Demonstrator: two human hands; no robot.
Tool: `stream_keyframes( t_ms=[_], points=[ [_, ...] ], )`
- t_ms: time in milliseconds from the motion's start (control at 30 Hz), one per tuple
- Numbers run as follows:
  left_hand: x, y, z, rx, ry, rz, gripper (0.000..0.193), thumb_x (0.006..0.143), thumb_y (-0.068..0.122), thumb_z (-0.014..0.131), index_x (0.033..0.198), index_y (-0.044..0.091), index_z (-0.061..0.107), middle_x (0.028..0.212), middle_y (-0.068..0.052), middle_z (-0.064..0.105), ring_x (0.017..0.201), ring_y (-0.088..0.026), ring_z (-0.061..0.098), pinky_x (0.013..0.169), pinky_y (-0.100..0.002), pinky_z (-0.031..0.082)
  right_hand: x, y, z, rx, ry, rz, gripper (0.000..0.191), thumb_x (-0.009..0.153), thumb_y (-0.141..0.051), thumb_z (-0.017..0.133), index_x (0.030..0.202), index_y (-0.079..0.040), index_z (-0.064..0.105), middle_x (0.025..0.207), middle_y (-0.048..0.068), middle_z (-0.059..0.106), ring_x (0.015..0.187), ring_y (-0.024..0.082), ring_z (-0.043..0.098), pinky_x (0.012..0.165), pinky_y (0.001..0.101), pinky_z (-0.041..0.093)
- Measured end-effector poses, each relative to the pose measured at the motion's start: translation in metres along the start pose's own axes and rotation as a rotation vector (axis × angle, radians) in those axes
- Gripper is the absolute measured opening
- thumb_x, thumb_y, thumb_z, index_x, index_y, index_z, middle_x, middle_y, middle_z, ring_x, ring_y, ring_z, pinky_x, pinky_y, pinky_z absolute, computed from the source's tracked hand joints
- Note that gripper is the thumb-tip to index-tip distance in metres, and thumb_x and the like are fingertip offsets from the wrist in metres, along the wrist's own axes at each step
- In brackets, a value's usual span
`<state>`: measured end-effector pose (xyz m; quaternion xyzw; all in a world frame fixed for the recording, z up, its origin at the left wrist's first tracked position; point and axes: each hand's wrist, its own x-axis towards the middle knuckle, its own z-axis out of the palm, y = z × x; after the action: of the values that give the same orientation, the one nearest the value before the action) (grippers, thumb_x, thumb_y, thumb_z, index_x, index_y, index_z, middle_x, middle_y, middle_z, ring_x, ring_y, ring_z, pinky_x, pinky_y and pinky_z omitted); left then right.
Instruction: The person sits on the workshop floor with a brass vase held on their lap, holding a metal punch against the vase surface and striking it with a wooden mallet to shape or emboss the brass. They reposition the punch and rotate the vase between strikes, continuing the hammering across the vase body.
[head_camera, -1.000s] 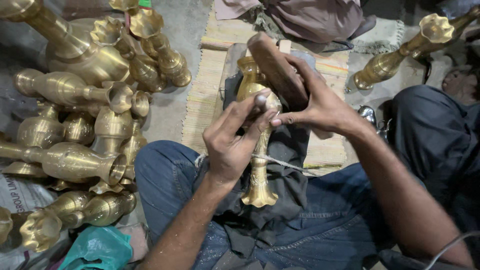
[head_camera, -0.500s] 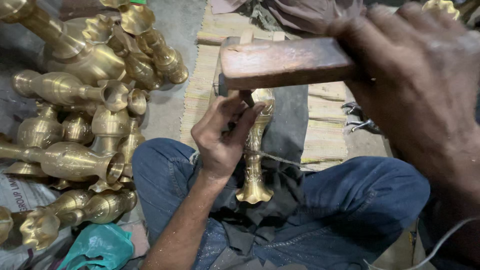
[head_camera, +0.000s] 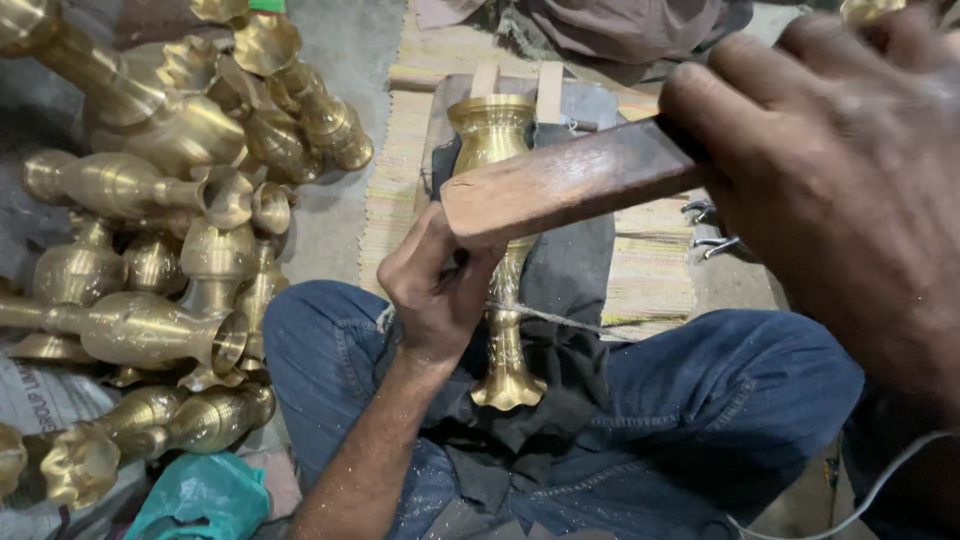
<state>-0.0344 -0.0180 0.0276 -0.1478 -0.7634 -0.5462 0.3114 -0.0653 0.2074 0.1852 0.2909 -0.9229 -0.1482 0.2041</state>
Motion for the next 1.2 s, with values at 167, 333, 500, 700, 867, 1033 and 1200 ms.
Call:
stream_keyframes(
  t_ms=[167,333,500,700,867,1033,1200],
  points=[
    [-0.001,-0.002,-0.001,0.011,-0.008,-0.065,0.019,0.102,0.01,0.079,0.117,0.002,0.07,0.096,-0.005,0.071,0.08,-0.009,0.07,0.069,-0.023,0.057,-0.005,0.002,0.008,-0.065,-0.032,-0.029,0.037,0.087,-0.027,0.077,0.119,-0.01,0.07,0.094,0.008,0.072,0.084,0.022,0.071,0.082,0.0414,0.059],
    [-0.001,-0.002,0.006,-0.053,0.042,-0.032,0.031,0.1,0.008,0.081,0.128,0.0,0.069,0.097,-0.005,0.068,0.081,-0.01,0.068,0.072,-0.024,0.057,-0.002,0.002,0.018,0.518,0.069,0.227,0.021,0.108,-0.013,0.072,0.123,0.0,0.068,0.103,0.018,0.07,0.093,0.025,0.07,0.077,0.0396,0.058],
    [0.001,-0.002,0.003,-0.012,-0.01,-0.001,0.026,0.101,0.004,0.081,0.124,0.006,0.07,0.096,-0.003,0.069,0.079,-0.008,0.068,0.068,-0.022,0.056,-0.002,0.01,0.026,0.119,0.034,0.012,0.027,0.093,-0.016,0.077,0.115,-0.003,0.069,0.093,0.014,0.07,0.085,0.025,0.071,0.071,0.0362,0.06],
    [-0.001,-0.003,0.003,0.053,0.009,-0.034,0.023,0.097,0.006,0.085,0.117,0.004,0.072,0.088,-0.004,0.065,0.071,-0.009,0.063,0.062,-0.025,0.052,0.002,0.005,0.02,0.235,0.018,0.021,0.027,0.09,-0.005,0.079,0.112,-0.001,0.063,0.098,0.019,0.067,0.09,0.032,0.07,0.078,0.0419,0.059],
    [0.0,-0.004,0.002,0.027,-0.008,-0.014,0.026,0.096,0.007,0.084,0.119,0.003,0.072,0.089,-0.004,0.066,0.077,-0.011,0.063,0.062,-0.026,0.051,0.002,-0.006,0.002,0.476,0.004,0.176,0.037,0.093,-0.01,0.081,0.123,-0.004,0.06,0.108,0.016,0.067,0.101,0.03,0.07,0.083,0.0435,0.058],
    [0.002,-0.003,-0.001,-0.056,-0.057,0.01,0.024,0.104,0.008,0.077,0.126,0.004,0.07,0.099,-0.007,0.07,0.085,-0.012,0.071,0.07,-0.027,0.057,0.002,-0.007,-0.003,0.209,-0.074,0.125,0.035,0.088,-0.015,0.082,0.117,-0.007,0.064,0.1,0.012,0.069,0.098,0.029,0.07,0.083,0.0422,0.059],
    [0.001,-0.005,-0.001,-0.041,-0.05,0.009,0.023,0.1,0.009,0.077,0.12,0.002,0.069,0.1,-0.008,0.068,0.086,-0.014,0.068,0.071,-0.028,0.055,-0.002,-0.008,0.001,0.105,-0.09,0.091,0.037,0.085,-0.021,0.081,0.116,-0.011,0.064,0.098,0.009,0.07,0.093,0.025,0.071,0.085,0.0406,0.058]
  ],
)
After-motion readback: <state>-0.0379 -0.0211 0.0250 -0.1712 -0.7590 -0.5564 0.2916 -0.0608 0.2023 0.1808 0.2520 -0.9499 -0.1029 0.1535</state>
